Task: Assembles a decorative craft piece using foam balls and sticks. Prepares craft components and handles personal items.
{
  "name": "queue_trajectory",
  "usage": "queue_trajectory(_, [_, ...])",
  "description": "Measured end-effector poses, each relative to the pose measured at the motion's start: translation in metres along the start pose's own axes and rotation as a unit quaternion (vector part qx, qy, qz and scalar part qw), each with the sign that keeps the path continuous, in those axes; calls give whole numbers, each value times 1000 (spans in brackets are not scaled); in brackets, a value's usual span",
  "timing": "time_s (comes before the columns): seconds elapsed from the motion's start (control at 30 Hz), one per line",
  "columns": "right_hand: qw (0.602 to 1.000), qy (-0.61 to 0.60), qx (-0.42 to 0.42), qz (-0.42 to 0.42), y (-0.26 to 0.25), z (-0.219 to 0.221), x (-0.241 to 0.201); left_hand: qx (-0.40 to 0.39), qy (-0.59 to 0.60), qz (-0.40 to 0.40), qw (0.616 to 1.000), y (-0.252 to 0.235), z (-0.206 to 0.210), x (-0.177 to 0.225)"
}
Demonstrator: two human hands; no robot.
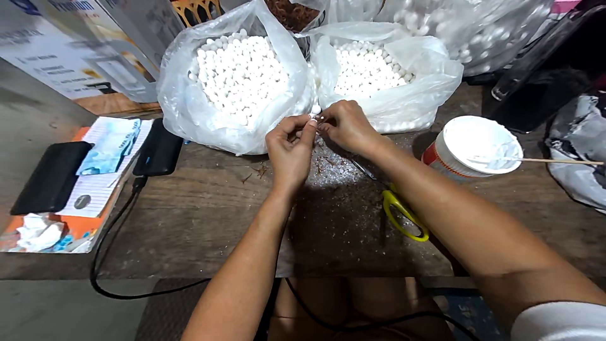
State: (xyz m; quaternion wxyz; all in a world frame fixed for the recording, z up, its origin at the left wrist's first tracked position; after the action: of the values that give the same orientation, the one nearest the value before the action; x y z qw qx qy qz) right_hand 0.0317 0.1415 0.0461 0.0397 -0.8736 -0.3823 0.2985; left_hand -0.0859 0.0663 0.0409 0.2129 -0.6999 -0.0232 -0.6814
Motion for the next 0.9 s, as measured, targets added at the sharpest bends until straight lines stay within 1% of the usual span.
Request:
queue_trajectory(0.07, [998,34,-56,15,-6,9,-3,-7,6,-6,1000,1,1,0])
queue_trajectory(0.13, [997,36,-70,16,-5,12,1,-9,3,-18,1000,2,1,0])
queue_trajectory(0.2, [999,10,-43,7,1,6,8,-18,-13,-29,999,4,2,0])
queue_trajectory(0.23, [1000,-18,-14,6,7,0,11,-19,-15,-28,999,5,2,1])
queue_trajectory(0.3, [990,-115,71,39,22,-17,16,-10,-9,-15,1000,4,4,0])
queue_trajectory(0.37, [951,-262,155,62,39,-29,18,-3,-25,-4,1000,6,6,-1])
queue_trajectory(0.43, [903,-383,185,63,53,-32,13,-13,-46,12,999,9,7,-1])
queue_trajectory(0.47, [883,-422,195,62,58,-31,10,-29,-61,24,997,12,8,-1])
queue_trajectory(0.53, [857,-467,207,67,66,-30,6,-40,-80,44,995,16,10,-1])
queue_trajectory(0.6, [846,-485,210,73,68,-31,2,-31,-89,58,994,16,12,-1])
queue_trajectory(0.7, [855,-463,225,66,69,-32,1,1,-91,80,993,14,13,1])
queue_trajectory(0.8, [862,-445,230,73,70,-29,5,-8,-133,104,986,18,13,4])
queue_trajectory(0.9, [862,-444,228,81,69,-25,8,-9,-145,125,982,20,13,4])
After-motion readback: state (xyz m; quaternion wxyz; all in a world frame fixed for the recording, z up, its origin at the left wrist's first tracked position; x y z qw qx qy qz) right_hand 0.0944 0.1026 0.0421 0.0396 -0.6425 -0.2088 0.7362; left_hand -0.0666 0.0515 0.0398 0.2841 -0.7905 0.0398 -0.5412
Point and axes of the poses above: each hand's wrist, its own y-axis away from the middle knuckle, its own z-axis out of the palm, x = y × z, the point moved 6 cm from there along -y, towards the middle knuckle, and after that the axes turned 11 degrees about -z, right-handed, at the moved point
